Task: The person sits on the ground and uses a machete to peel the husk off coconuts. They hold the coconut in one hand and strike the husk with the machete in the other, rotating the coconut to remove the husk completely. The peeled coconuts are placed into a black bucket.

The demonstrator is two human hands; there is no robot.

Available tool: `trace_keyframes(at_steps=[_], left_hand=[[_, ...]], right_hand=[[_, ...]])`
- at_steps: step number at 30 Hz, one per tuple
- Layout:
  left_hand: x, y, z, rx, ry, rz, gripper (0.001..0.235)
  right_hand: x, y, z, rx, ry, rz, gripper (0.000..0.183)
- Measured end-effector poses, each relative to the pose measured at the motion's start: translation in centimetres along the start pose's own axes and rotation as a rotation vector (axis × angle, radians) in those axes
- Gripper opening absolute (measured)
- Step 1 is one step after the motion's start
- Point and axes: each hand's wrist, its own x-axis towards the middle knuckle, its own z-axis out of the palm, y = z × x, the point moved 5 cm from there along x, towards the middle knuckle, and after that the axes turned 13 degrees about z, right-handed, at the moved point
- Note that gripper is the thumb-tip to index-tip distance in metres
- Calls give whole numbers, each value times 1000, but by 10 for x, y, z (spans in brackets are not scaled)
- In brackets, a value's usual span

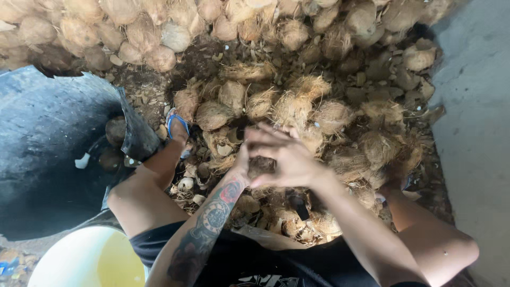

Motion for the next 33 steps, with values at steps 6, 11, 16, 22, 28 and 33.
trace_keyframes(at_steps=[6, 11, 16, 22, 28, 33], left_hand=[[-55, -27, -20, -243, 96, -280, 75], [-56, 13, -47, -159, -252, -80, 50], [-62, 79, 29, 208, -827, 115, 61], [-123, 23, 4, -140, -583, 131, 67], [-142, -6, 24, -336, -48, -96, 86], [4, -97, -28, -290, 64, -138, 86]], right_hand=[[-34, 63, 34, -42, 572, 152, 64], [-18, 24, -21, 1097, 924, 380, 60], [-14, -15, -41, 1174, 910, 448, 58], [-53, 15, -216, 790, 1559, -276, 31], [22, -41, -99, 186, 672, 63, 31], [0, -16, 4, -268, -455, 592, 60]])
